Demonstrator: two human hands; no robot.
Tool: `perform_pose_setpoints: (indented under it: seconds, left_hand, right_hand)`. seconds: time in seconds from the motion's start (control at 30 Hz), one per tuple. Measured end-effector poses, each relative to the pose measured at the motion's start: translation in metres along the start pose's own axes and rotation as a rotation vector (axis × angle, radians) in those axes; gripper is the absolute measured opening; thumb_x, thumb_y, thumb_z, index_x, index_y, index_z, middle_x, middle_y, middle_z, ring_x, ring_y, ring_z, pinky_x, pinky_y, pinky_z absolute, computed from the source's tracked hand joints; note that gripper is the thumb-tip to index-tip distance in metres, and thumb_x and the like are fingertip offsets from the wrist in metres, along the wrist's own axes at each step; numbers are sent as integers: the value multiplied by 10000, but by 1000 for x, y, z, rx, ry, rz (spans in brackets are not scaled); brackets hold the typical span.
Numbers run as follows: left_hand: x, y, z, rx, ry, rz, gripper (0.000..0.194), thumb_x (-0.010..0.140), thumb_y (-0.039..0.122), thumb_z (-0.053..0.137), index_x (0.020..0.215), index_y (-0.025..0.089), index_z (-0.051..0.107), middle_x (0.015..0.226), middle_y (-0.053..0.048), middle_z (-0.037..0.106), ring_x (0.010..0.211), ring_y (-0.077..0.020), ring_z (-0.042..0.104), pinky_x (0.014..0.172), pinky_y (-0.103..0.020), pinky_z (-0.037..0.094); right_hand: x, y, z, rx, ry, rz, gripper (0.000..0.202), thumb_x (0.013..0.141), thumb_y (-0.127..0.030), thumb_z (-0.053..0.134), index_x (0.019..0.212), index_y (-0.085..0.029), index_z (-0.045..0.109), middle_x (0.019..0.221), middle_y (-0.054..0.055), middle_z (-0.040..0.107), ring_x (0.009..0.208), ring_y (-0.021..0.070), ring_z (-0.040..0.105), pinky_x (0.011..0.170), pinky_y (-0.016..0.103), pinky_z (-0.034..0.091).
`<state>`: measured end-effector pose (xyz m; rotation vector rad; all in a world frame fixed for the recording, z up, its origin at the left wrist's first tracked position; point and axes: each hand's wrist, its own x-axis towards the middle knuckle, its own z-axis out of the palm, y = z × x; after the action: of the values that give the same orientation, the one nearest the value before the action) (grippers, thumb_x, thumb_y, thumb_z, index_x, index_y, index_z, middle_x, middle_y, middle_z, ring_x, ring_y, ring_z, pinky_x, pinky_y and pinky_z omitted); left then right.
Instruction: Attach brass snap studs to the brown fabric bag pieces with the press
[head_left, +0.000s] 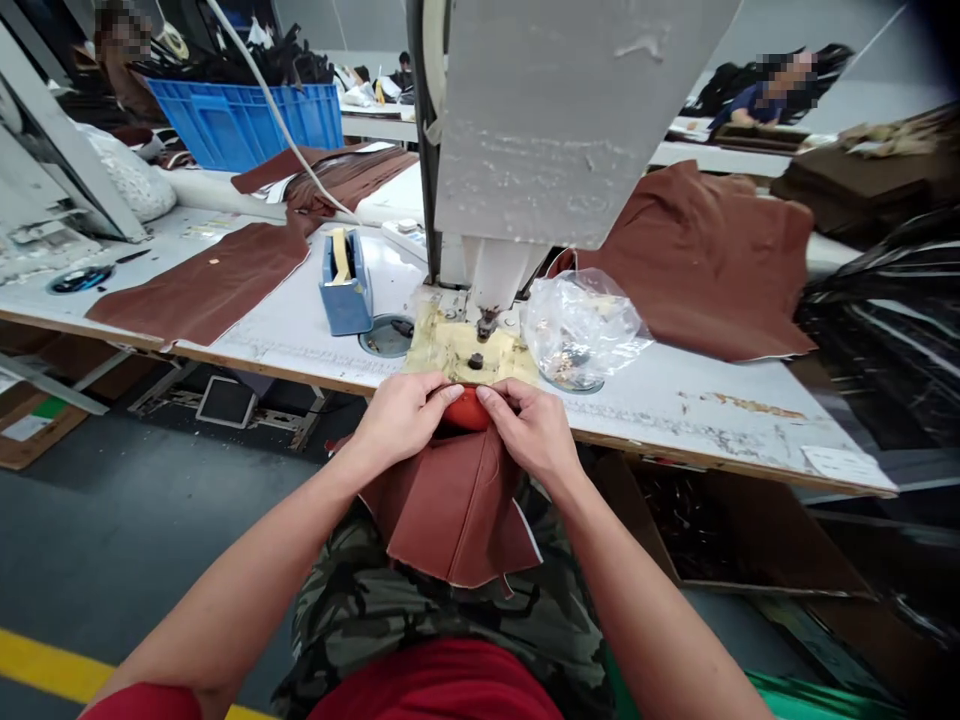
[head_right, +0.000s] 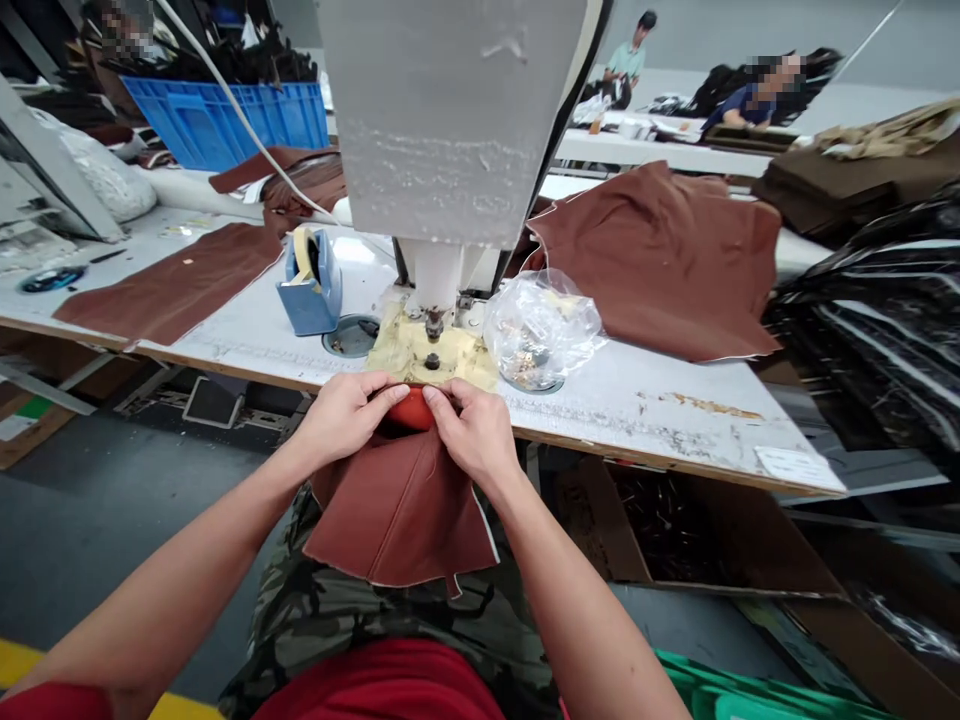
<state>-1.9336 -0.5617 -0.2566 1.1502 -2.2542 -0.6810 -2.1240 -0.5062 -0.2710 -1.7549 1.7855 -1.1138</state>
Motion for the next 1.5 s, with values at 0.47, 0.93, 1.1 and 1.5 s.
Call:
perform_pose_setpoints:
  seconds: [0.47, 0.93, 1.1, 1.5]
  left_hand:
    - [68, -8, 29, 43, 151, -56, 265, 938, 358, 521, 979, 217, 741, 974, -62, 777, 845, -225, 681, 713, -306, 439]
    - [72, -17, 36, -31, 136, -54, 245, 940, 345, 518, 907, 202, 714, 831, -36, 744, 663, -173, 590, 628, -285, 391]
    - [74, -17, 40, -65, 129, -50, 236, 946, 322, 512, 945, 206, 718, 891, -48, 755, 731, -192, 635, 664, -295, 424]
    - [-83, -12, 47, -840, 130, -533, 435, 895, 593, 561, 857, 170, 654, 682, 6, 578, 490, -93, 456, 426, -205, 369]
  right_hand:
    - [66, 40, 3, 231, 56, 172, 332, 863, -483, 621, 796, -170, 712, 696, 13, 682, 637, 142, 559, 595, 251, 392]
    - [66, 40, 5, 130, 46, 142, 297, 883, -428, 597, 776, -179, 719, 658, 3, 670, 618, 139, 562, 590, 256, 376]
    - [67, 42, 5, 123, 71, 138, 287, 887, -421, 600, 816, -181, 739, 691, 6, 695, 628, 148, 583, 597, 259, 396]
    - [-37, -5, 53, -283, -148, -638, 219, 970, -259, 530, 897, -215, 732, 804, 49, 708, 736, 180, 614, 680, 295, 437]
